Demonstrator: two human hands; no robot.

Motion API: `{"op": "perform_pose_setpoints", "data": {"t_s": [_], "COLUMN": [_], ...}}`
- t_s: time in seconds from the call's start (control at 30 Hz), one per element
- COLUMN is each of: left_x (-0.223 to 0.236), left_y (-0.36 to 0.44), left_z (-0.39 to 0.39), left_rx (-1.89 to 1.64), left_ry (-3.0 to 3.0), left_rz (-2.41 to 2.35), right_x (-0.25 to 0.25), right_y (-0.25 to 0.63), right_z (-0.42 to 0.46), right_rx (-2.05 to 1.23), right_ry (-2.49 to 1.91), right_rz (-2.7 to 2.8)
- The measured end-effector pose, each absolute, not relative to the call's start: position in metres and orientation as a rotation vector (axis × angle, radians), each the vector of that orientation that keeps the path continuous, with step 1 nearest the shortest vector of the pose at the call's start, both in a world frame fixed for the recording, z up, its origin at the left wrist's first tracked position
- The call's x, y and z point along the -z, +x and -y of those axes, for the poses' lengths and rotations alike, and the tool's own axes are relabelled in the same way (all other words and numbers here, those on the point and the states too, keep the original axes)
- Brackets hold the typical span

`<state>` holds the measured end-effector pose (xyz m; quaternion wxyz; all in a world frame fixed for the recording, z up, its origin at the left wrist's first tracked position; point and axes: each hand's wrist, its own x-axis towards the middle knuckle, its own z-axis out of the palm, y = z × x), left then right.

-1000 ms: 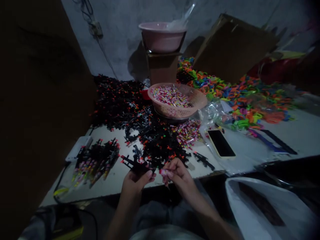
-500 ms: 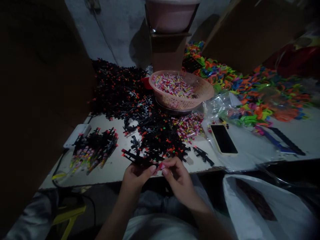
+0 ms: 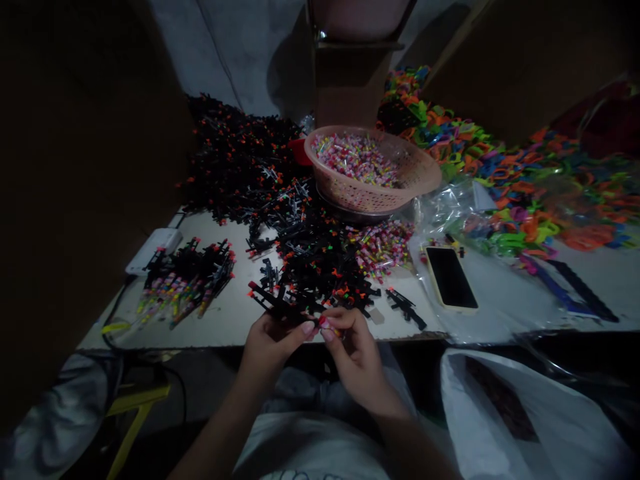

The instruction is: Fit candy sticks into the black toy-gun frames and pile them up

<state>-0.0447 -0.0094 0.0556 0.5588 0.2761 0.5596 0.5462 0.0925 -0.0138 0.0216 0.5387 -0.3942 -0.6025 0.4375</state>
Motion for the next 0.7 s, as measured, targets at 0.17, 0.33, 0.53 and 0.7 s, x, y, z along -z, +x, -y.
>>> {"op": "perform_pose_setpoints", "data": {"t_s": [0.17,0.33,0.53,0.7], "left_x": [-0.048,-0.032,-0.014,-0.013], "left_y": [-0.045,-0.045,-0.042,-0.068], "left_z": [0.010,0.011,0.008,-0.007], "left_rx": [-1.339,-1.282,-1.152,-1.184], "left_ry": [0.628,0.488,0.376,0.560], "left_rz": [-1.381,-1.269,-1.192,-1.320], "right_x": [-0.018,-0.011,0.002,0.000], "right_y": [0.088,0.086,0.084,0.100], "right_z": [0.012,0.004,0.001,-0.017], "right_rx": [-0.606,-0.380,-0.444,-0.601], "right_ry": [-0.963,-1.047,-1.122,-1.189], "right_rz": [1.757,1.915,2.018,1.960]}}
